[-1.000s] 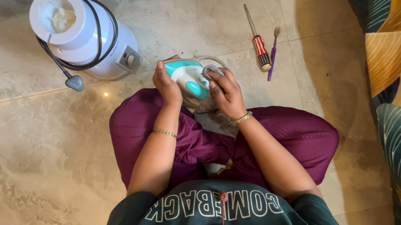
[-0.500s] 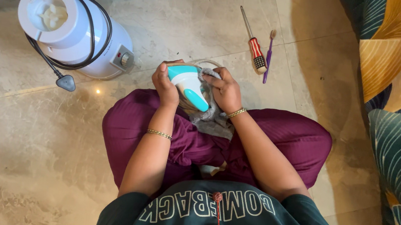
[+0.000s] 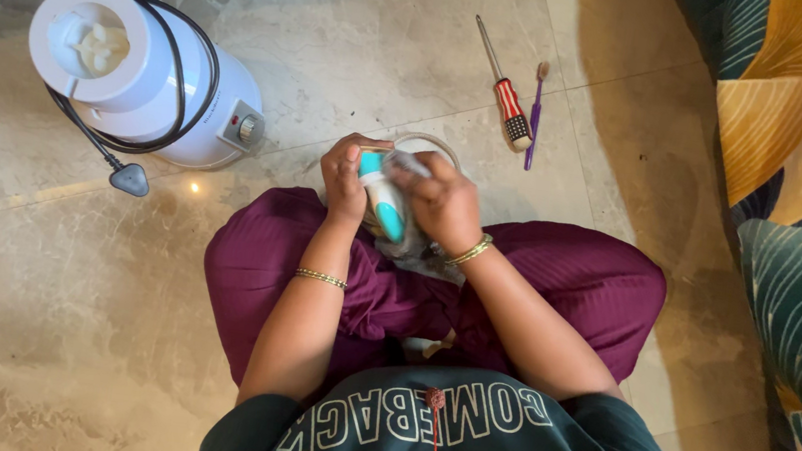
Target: The person sits on the floor and cleans a steam iron. They wipe the iron's soleplate and body with a cloth, then use a toothbrush to scrub the soleplate holes and edges.
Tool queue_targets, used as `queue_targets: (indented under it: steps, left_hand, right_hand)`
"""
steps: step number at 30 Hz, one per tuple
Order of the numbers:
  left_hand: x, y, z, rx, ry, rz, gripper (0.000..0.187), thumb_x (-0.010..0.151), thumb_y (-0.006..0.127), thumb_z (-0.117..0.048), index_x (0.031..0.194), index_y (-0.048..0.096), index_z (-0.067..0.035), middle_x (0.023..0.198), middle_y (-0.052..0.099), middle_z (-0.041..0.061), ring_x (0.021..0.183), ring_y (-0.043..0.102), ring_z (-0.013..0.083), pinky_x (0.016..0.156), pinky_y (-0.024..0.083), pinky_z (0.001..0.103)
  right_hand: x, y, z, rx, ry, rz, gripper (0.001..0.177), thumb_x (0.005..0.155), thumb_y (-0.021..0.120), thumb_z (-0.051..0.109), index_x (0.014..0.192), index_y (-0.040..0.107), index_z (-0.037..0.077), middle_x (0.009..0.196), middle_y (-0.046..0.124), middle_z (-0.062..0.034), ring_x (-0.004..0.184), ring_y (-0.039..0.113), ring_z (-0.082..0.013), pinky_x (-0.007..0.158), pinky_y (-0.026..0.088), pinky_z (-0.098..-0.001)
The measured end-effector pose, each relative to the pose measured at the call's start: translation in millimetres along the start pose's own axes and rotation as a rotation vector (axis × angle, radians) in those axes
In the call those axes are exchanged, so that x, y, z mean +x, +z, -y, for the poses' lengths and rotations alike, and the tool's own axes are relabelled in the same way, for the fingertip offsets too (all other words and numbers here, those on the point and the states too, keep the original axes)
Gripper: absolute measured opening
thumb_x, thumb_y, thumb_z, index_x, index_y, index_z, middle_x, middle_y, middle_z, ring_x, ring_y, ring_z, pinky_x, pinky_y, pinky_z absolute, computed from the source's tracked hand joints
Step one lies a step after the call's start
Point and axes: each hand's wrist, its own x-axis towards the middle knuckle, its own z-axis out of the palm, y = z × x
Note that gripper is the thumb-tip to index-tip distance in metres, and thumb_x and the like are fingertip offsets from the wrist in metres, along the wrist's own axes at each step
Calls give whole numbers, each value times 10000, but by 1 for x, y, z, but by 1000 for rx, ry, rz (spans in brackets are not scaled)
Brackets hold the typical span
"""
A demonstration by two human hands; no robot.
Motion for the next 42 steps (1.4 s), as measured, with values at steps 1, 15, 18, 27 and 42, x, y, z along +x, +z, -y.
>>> queue_targets:
  steps: [1, 15, 18, 27, 42]
  left_hand:
    - [0, 0, 1, -42, -12, 0, 717, 1029, 439, -564, 931, 735, 81, 892, 713, 147, 835, 667, 232, 794, 514, 336]
    - [-5, 1, 23, -108, -169, -55, 702, 1106, 348, -497, 912, 702, 78, 879, 709, 141, 826, 643, 213, 791, 511, 317]
    - [1, -4, 19, -96, -189, -46, 718, 1082, 302, -487, 895, 725, 62, 883, 751, 137, 828, 697, 219, 828, 546, 319]
    - [-2, -1, 13, -127, -179, -87, 709, 1080, 293, -473, 893, 721, 61, 901, 752, 140, 855, 694, 233, 851, 542, 332]
    - [4, -17, 52, -79, -199, -221, 648, 1117, 363, -414, 882, 690, 92, 822, 702, 134, 726, 620, 231, 724, 528, 365]
  right_hand:
    - [-2, 1, -10, 82, 84, 4, 292, 844, 772, 40, 1093, 815, 186, 1152, 713, -101, 931, 715, -265, 776, 573, -357]
    - [11, -10, 16, 34, -3, -12, 382, 821, 725, 10, 1147, 789, 197, 1101, 693, -62, 884, 706, -290, 737, 564, -382]
    - [1, 2, -11, -13, 12, -54, 361, 853, 683, 23, 1176, 764, 163, 1144, 689, -87, 900, 707, -317, 753, 573, -394]
    - [-15, 16, -32, -94, 188, 0, 387, 848, 648, 43, 1205, 762, 141, 1084, 684, -96, 840, 698, -345, 705, 558, -438]
    - [-32, 41, -55, -202, 336, 74, 319, 876, 652, 86, 1143, 788, 193, 1034, 709, -109, 810, 688, -353, 701, 551, -460]
